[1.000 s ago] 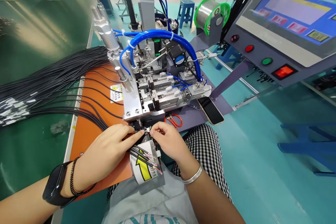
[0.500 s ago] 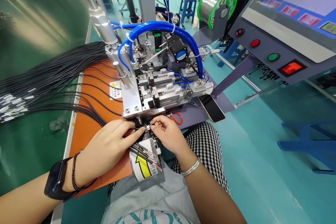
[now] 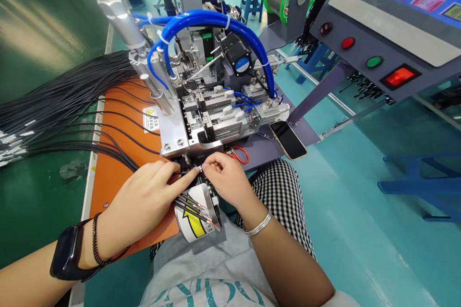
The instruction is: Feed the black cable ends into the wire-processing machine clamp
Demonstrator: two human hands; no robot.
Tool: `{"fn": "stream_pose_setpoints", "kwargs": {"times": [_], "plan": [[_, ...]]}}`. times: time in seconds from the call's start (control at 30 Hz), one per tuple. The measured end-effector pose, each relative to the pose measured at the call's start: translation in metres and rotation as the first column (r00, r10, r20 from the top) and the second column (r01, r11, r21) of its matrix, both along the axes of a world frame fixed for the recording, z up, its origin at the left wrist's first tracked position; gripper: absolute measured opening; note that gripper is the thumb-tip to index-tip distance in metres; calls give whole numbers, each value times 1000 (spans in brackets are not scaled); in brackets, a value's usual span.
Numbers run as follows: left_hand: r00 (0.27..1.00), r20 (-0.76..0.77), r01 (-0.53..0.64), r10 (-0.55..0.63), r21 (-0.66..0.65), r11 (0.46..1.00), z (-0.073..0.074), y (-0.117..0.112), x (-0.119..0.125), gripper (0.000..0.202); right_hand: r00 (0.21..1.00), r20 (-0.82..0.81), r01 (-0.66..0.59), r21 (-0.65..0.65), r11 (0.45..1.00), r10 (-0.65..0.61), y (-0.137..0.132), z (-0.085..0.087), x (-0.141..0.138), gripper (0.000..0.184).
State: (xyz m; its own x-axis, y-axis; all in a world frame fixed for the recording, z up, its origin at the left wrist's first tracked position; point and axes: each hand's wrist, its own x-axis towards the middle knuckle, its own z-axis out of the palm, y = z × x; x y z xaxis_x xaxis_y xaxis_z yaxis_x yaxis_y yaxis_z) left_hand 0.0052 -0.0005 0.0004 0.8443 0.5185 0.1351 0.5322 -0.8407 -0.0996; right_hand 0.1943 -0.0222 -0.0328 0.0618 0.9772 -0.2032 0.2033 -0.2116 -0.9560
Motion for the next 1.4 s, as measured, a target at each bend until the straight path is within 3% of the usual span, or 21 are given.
{"fn": "stream_pose_setpoints", "kwargs": {"times": [0.27, 0.4, 0.53, 0.67, 0.8, 0.93, 1.03, 1.13, 1.23, 1.3, 1.4], "plan": [[996, -64, -70, 68, -33, 997, 7, -4, 8, 42, 992, -126, 2, -68, 998, -11, 4, -9, -3, 8], [999, 50, -2, 1, 8, 1000, 2, -3, 3, 32, 997, 6, -73, 90, 993, 73, 2, -4, 2, 21], [993, 108, 42, -44, 27, 999, -2, -3, -1, 30, 966, 213, -197, 245, 949, 145, -1, 6, 8, 30], [992, 117, 50, -52, 20, 999, -2, -2, 0, 30, 946, 281, -239, 264, 934, 163, -2, 12, 7, 20], [995, 99, 25, -29, 40, 999, -2, -1, 1, 30, 936, 340, -191, 274, 943, 91, -1, 12, 2, 9], [999, 42, -18, 17, 25, 1000, 1, -5, 1, 27, 955, 296, -48, 163, 985, -2, 0, 5, -3, 11], [997, -16, -76, 75, -23, 997, 7, -11, 1, 21, 997, 73, 8, -31, 999, -6, 2, -2, -7, 15], [991, -56, -119, 118, -14, 993, 12, -19, 0, 22, 987, -156, 15, -159, 987, -40, 1, -6, -8, 18], [989, -73, -127, 130, 34, 991, 15, -27, -1, 31, 996, -74, 36, -46, 998, -40, -2, -7, -4, 10], [982, -109, -152, 154, 31, 988, 16, -31, -2, 40, 998, 70, -2, 101, 995, -5, -5, -8, 0, 7], [972, -146, -188, 185, -6, 982, 16, -35, -2, 52, 981, 186, -79, 175, 981, 46, -9, -10, 5, 10]]}}
